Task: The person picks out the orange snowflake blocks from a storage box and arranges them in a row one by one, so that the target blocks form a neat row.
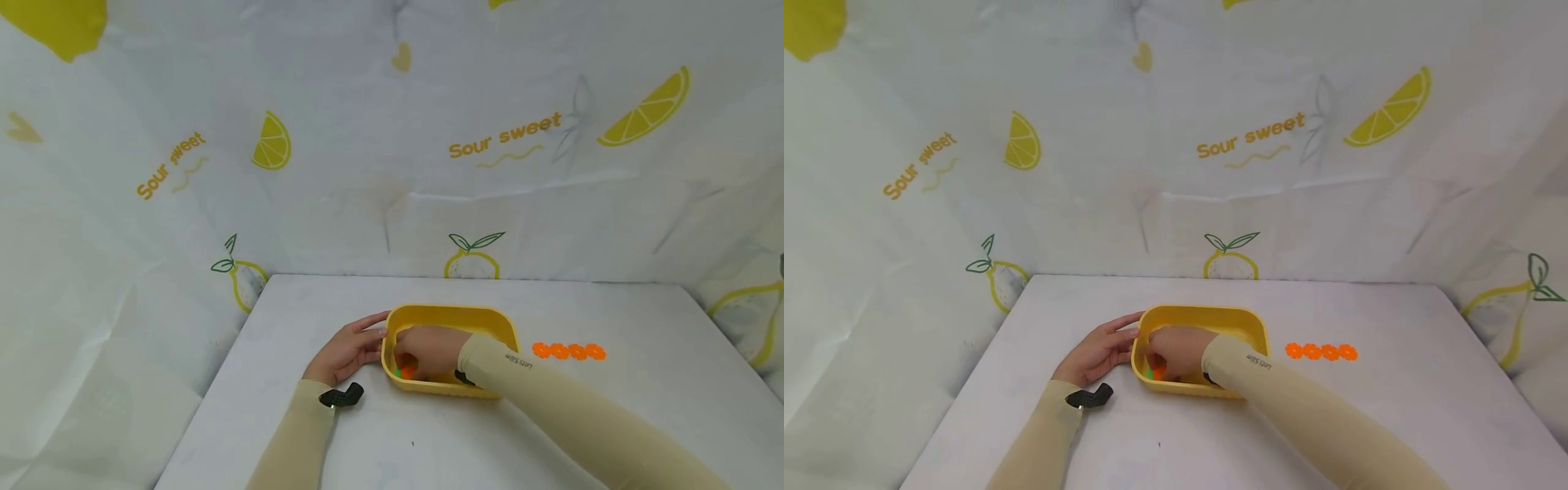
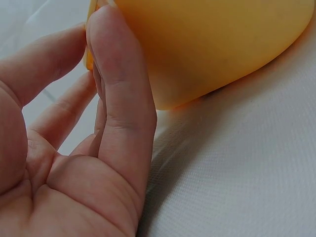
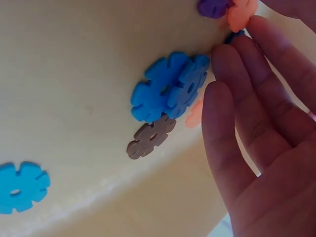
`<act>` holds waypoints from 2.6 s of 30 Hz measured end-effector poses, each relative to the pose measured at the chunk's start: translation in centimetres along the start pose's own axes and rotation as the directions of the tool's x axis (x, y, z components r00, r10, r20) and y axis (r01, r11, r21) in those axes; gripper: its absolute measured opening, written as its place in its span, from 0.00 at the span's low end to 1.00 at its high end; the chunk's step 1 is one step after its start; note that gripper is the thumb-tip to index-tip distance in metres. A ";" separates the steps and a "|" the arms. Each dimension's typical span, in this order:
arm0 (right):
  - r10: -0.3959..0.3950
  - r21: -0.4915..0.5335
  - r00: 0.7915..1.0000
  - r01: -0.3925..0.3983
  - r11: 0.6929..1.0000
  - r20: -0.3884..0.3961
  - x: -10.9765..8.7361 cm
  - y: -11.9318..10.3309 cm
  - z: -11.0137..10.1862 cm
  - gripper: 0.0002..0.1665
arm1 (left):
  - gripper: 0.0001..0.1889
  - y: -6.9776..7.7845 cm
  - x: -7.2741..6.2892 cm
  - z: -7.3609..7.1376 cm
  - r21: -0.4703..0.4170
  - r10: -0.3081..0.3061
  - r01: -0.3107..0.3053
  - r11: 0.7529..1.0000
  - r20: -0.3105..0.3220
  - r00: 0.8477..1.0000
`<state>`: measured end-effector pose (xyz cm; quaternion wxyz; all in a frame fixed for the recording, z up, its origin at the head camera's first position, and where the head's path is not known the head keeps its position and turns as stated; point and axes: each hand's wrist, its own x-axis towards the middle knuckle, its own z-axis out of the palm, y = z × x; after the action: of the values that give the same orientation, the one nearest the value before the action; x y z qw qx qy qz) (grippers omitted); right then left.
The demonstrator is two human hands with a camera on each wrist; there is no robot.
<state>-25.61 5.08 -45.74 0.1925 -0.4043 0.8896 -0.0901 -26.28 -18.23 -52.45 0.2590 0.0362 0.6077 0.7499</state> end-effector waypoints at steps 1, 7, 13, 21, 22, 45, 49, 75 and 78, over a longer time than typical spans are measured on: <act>0.003 0.006 1.000 -0.003 1.000 -0.002 0.0 0.1 -0.1 0.10 | 0.29 0.0 0.0 0.0 -0.001 0.001 -0.001 1.000 0.000 1.000; 0.014 0.075 1.000 -0.013 0.997 -0.020 -0.4 0.7 -0.7 0.11 | 0.28 0.3 0.1 0.3 -0.006 0.000 0.001 1.000 0.005 1.000; 0.042 0.123 0.998 -0.035 0.992 -0.049 -1.3 1.0 -1.7 0.14 | 0.30 0.4 0.1 0.5 0.003 -0.002 0.002 1.000 0.005 1.000; 0.048 0.239 0.994 -0.022 0.971 -0.102 -2.1 1.9 -2.7 0.19 | 0.30 0.3 0.2 0.4 0.024 -0.008 0.009 1.000 -0.010 1.000; 0.044 0.254 0.993 -0.015 0.967 -0.109 -2.2 2.0 -2.8 0.19 | 0.29 0.2 0.2 0.4 0.023 -0.011 0.011 1.000 -0.011 1.000; 0.153 0.387 0.933 -0.016 0.922 -0.326 -9.1 6.0 -4.3 0.16 | 0.33 -0.3 -0.2 0.4 0.036 -0.012 0.013 0.999 -0.036 0.999; 0.205 0.424 0.914 -0.040 0.905 -0.351 -10.8 7.0 -3.6 0.16 | 0.34 -0.4 -0.1 0.4 0.038 -0.016 0.017 0.999 -0.046 0.999; 0.551 0.542 0.678 -0.260 0.799 -0.487 -24.4 14.0 1.2 0.24 | 0.33 -0.6 0.0 0.9 0.012 -0.030 0.030 0.999 -0.040 0.999; 0.586 0.546 0.656 -0.303 0.781 -0.475 -26.1 14.9 1.8 0.27 | 0.33 -0.6 -0.1 0.9 0.022 -0.029 0.031 0.999 -0.048 0.998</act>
<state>-19.42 34.53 -45.07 -0.0134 -0.0627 0.9325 -0.3554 -25.67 -17.39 -52.74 0.2554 0.0122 0.6226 0.7396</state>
